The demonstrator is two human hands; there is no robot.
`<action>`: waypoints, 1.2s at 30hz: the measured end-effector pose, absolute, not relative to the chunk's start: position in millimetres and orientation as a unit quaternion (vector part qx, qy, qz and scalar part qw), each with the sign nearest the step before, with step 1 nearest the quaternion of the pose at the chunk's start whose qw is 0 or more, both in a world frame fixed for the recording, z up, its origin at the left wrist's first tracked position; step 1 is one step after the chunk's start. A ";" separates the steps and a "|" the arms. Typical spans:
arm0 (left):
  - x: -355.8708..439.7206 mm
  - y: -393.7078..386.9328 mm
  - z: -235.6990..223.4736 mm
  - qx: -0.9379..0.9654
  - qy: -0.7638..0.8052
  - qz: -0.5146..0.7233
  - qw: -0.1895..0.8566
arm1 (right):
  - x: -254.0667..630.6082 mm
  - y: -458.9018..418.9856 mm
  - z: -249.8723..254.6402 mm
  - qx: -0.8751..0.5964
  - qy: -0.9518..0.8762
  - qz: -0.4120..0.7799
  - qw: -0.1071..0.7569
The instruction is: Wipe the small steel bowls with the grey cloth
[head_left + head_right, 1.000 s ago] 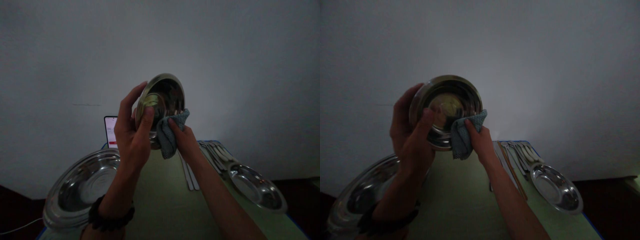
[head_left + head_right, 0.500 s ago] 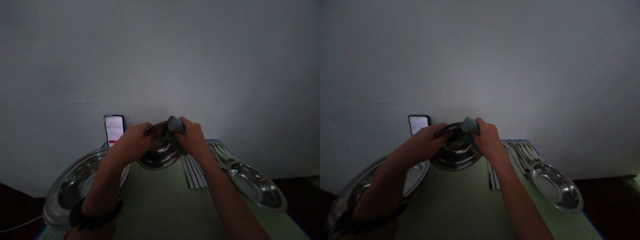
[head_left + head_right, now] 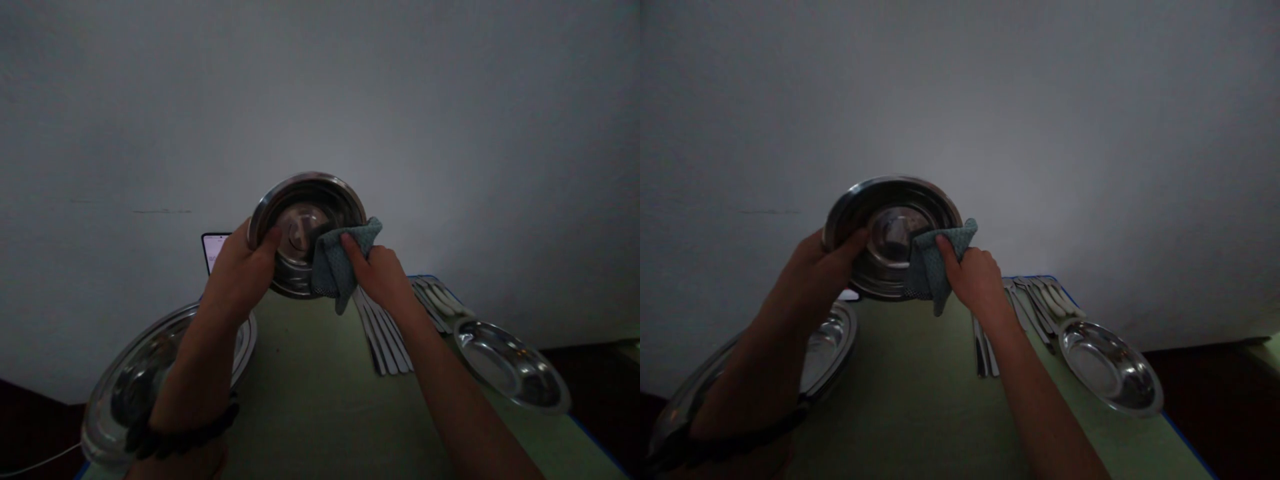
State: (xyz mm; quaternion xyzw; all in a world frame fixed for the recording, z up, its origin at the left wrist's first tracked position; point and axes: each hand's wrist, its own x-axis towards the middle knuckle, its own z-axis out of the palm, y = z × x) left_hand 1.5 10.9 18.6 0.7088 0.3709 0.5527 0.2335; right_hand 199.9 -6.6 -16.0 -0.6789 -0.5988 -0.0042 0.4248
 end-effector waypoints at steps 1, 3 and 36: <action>0.8 11.4 17.6 0.718 0.380 0.536 0.230 | 199.2 -5.8 -17.3 -0.668 -0.612 0.006 0.424; 0.3 10.1 18.1 0.736 0.411 0.494 0.213 | 198.7 -4.4 -19.4 -0.649 -0.630 0.024 0.426; 25.2 6.5 9.9 0.632 0.413 0.600 0.263 | 167.4 7.5 -34.2 -0.529 -0.500 0.283 0.624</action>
